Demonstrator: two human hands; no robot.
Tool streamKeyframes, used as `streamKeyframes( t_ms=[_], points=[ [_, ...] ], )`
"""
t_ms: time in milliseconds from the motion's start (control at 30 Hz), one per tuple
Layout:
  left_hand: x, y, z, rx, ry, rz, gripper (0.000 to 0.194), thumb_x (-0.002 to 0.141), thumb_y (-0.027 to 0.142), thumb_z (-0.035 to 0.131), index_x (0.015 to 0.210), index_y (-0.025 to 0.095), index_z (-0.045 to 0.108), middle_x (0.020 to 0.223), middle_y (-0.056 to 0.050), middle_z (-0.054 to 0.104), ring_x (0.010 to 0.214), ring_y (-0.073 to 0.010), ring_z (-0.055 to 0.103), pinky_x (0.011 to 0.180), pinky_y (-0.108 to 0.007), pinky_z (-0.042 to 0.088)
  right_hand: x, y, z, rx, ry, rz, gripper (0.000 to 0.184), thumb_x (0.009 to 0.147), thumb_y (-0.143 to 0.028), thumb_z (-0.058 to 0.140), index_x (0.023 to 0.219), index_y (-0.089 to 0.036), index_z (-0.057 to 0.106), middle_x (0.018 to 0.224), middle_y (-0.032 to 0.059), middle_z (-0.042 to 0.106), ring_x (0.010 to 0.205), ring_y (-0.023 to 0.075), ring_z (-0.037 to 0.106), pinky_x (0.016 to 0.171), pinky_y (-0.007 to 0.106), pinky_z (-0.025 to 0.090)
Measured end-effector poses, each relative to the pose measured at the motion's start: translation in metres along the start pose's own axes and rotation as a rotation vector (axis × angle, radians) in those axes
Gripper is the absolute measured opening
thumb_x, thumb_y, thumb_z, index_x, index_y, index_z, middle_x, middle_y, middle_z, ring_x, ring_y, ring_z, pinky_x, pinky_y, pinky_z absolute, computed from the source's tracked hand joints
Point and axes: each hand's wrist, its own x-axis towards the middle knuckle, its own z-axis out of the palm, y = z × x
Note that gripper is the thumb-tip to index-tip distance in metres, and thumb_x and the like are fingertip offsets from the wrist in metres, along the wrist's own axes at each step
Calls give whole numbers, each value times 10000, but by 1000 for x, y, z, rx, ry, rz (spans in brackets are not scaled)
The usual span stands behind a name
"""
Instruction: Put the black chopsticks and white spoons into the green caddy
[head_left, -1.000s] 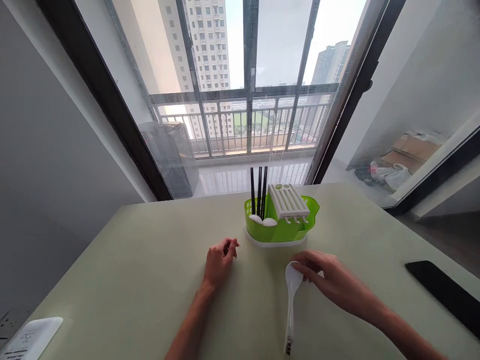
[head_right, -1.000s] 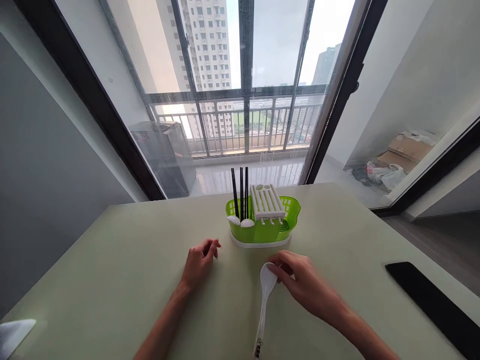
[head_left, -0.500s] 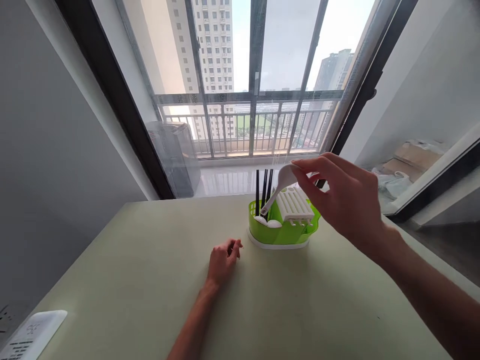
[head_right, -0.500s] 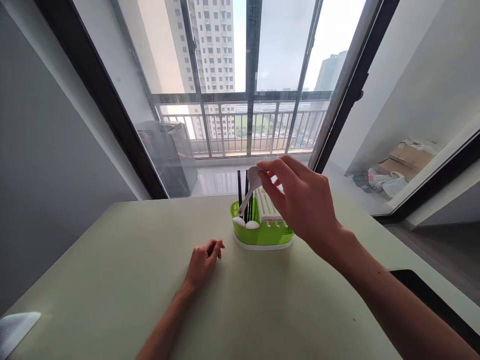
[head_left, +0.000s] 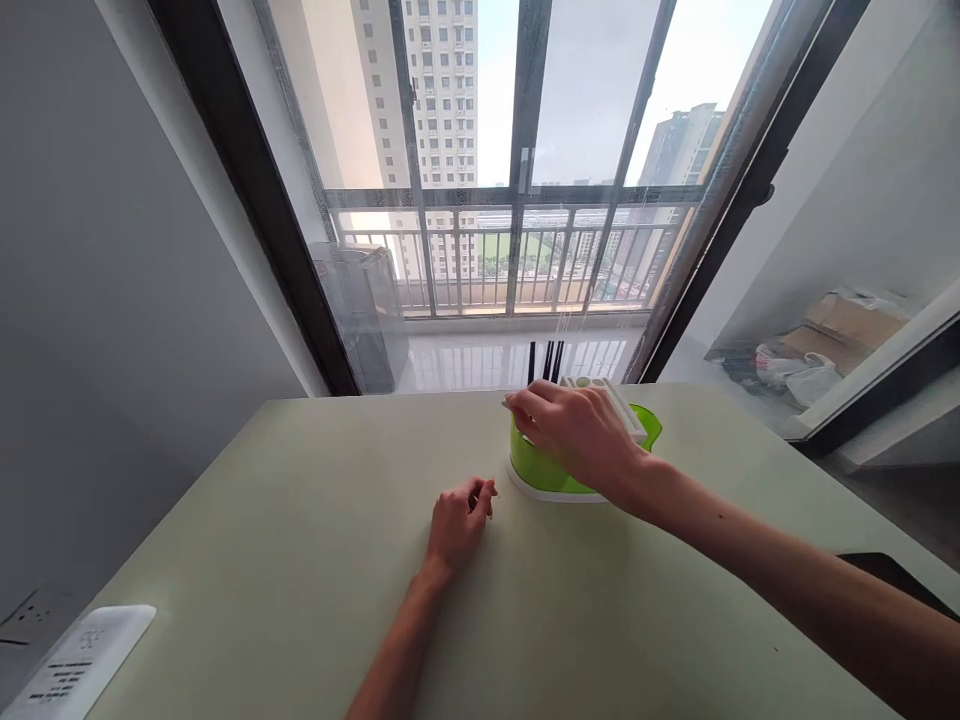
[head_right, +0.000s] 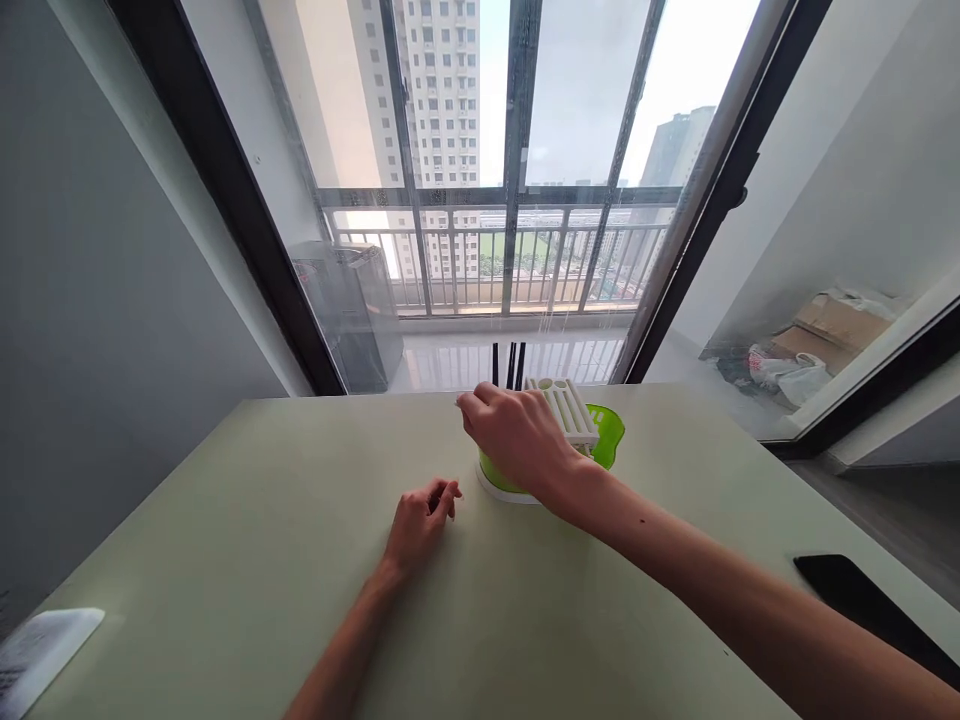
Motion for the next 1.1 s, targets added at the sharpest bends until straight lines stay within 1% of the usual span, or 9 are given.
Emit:
streamKeyframes(
  t_ms=[167, 300, 433, 567, 700, 800, 933, 1100],
  points=[
    [0, 1, 0, 1, -2, 3, 470, 1011, 527, 409, 810, 212, 693, 638, 20, 685, 563, -133, 578, 583, -241, 378, -3, -8, 15, 32, -76, 54, 280, 1046, -193, 429, 1072, -202, 707, 979, 66, 733, 708, 168, 668, 567, 286, 237],
    [0, 1, 0, 6, 3, 9, 462, 1010, 520, 413, 798, 215, 687, 630, 21, 682, 570, -136, 585, 591, -240, 383, -5, -11, 25, 24, -110, 92, 252, 1047, -200, 437, 981, -188, 680, 971, 70, 717, 683, 163, 653, 555, 289, 222],
    [0, 2, 0, 15, 0, 5, 456, 1005, 522, 418, 799, 218, 689, 632, 21, 682, 568, -137, 589, 585, -240, 380, -6, -12, 29, 22, -126, 115, 238, 1045, -209, 442, 922, -182, 643, 944, 67, 701, 666, 159, 647, 547, 294, 224],
    [-1, 2, 0, 22, -2, 5, 472, 1005, 539, 404, 802, 223, 691, 639, 22, 685, 571, -139, 593, 581, -242, 377, -7, -8, 31, 44, -126, 124, 210, 1045, -241, 471, 928, -180, 633, 941, 61, 688, 691, 169, 664, 553, 286, 285],
    [0, 2, 0, 25, -8, -1, 493, 1004, 553, 391, 801, 223, 695, 635, 16, 684, 579, -145, 603, 579, -246, 379, -9, -6, 29, 122, -150, 140, 119, 1017, -291, 584, 1020, -180, 626, 1022, 71, 691, 793, 199, 698, 590, 278, 377],
    [1, 2, 0, 28, -12, 2, 495, 1004, 555, 393, 811, 219, 701, 638, 16, 683, 587, -146, 608, 585, -249, 386, -10, -6, 25, 185, -166, 156, 173, 992, -301, 644, 1095, -169, 602, 1080, 92, 680, 824, 210, 705, 608, 280, 430],
    [1, 2, 0, 28, -10, 3, 488, 1005, 550, 400, 813, 221, 704, 643, 19, 688, 593, -146, 614, 597, -250, 394, -11, -4, 28, 247, -150, 171, 183, 971, -265, 669, 1109, -174, 592, 1120, 107, 665, 859, 225, 705, 636, 287, 463],
    [0, 3, 0, 28, -18, 4, 483, 1010, 536, 399, 824, 215, 708, 650, 16, 689, 598, -145, 615, 595, -247, 387, -12, -2, 34, 294, -111, 172, 150, 967, -237, 651, 1098, -177, 607, 1103, 101, 666, 825, 215, 692, 648, 295, 461]
  ],
)
